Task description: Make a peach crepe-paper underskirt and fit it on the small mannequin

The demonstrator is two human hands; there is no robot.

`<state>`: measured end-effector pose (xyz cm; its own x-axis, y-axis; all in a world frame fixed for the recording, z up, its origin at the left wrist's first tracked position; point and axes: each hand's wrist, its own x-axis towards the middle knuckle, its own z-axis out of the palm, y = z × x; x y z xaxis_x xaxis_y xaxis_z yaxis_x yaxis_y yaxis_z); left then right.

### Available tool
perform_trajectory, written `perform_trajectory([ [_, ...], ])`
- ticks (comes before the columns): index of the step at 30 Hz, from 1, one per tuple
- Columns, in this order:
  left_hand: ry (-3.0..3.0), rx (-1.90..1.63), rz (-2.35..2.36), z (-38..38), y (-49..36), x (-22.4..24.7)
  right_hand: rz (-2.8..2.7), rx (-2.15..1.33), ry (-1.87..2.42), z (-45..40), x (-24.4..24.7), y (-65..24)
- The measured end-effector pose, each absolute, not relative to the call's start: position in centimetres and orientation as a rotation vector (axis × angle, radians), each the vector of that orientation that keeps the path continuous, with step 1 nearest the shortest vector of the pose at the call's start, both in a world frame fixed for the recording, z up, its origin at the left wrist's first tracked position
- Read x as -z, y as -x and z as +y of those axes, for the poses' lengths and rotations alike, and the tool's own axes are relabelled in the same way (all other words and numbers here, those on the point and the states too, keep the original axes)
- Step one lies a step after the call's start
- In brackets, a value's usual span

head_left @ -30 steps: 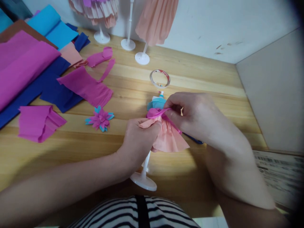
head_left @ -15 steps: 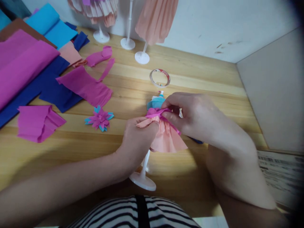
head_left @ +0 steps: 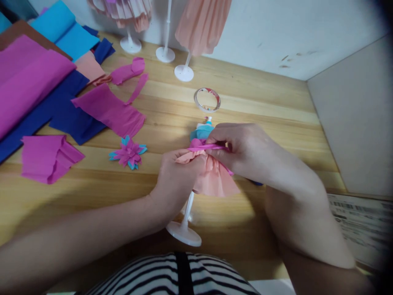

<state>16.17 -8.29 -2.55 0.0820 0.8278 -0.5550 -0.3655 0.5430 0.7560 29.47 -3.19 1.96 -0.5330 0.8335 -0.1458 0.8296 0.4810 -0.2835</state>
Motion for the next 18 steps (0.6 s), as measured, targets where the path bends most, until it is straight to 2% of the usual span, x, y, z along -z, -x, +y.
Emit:
perform_trajectory([
  [18, -0.501, -0.931, 1.212, -8.35, -16.11, 2.7, -2.689, -0.485, 1.57, -3.04, -1.43, -29.29],
])
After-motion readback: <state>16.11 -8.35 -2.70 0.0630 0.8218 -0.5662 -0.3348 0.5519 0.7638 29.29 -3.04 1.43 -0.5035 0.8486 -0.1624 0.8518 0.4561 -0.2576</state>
